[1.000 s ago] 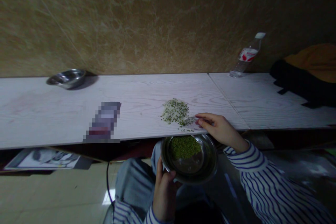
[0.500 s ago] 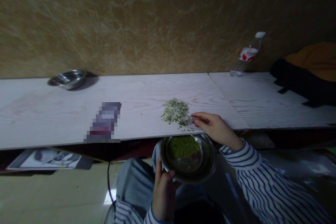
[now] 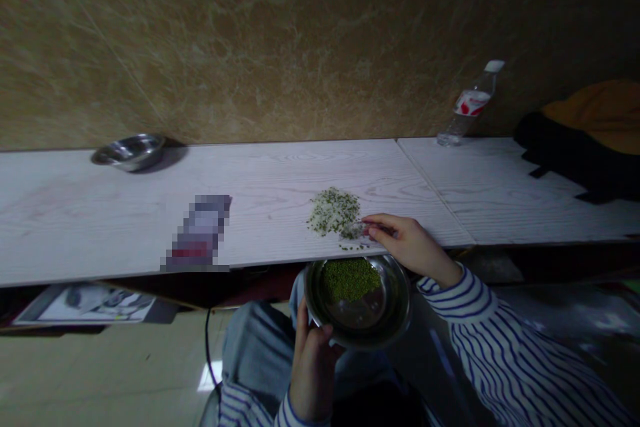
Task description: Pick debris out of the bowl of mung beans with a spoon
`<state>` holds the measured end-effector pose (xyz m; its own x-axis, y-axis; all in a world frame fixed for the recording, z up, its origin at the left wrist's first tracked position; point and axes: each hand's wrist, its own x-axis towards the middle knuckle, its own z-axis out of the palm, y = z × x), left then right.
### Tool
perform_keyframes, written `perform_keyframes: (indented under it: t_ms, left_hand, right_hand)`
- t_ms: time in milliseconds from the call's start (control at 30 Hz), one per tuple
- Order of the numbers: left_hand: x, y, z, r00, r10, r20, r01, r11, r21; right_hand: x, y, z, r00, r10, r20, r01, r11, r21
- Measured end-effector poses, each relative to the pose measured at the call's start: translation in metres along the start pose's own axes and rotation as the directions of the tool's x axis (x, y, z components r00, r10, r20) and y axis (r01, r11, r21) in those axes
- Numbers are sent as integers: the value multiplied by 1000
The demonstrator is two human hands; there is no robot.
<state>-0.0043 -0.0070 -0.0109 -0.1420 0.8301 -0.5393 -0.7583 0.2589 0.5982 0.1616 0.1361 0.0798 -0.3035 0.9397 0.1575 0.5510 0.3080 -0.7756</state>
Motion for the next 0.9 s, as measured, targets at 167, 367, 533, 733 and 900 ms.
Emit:
perform_keyframes:
  t_ms: [167,367,533,733,900]
  left_hand:
    - [-1,0,-1,1000,6,-9,-6,1000,3]
    - [1,-2,-1,1000,-16,0,16,1000,-5]
    - [0,-2,2,1000,-1,-1,1,1000,-10]
    - [-4,2,2,999,-8,50,9,1000,-23]
    - [-2,1,1,999,-2,39,2,1000,-9]
  right_hand:
    - [2,4,-4,1000,2,13,-2,1000,0]
    - [3,9,-10,999,8,34,-8,1000,14]
    - [2,7,-6,999,-13,34,12,1000,12]
    - [4,3,-2,999,-19,46,17,999,51]
    - [4,5,-1,999,-19,42,16,998,55]
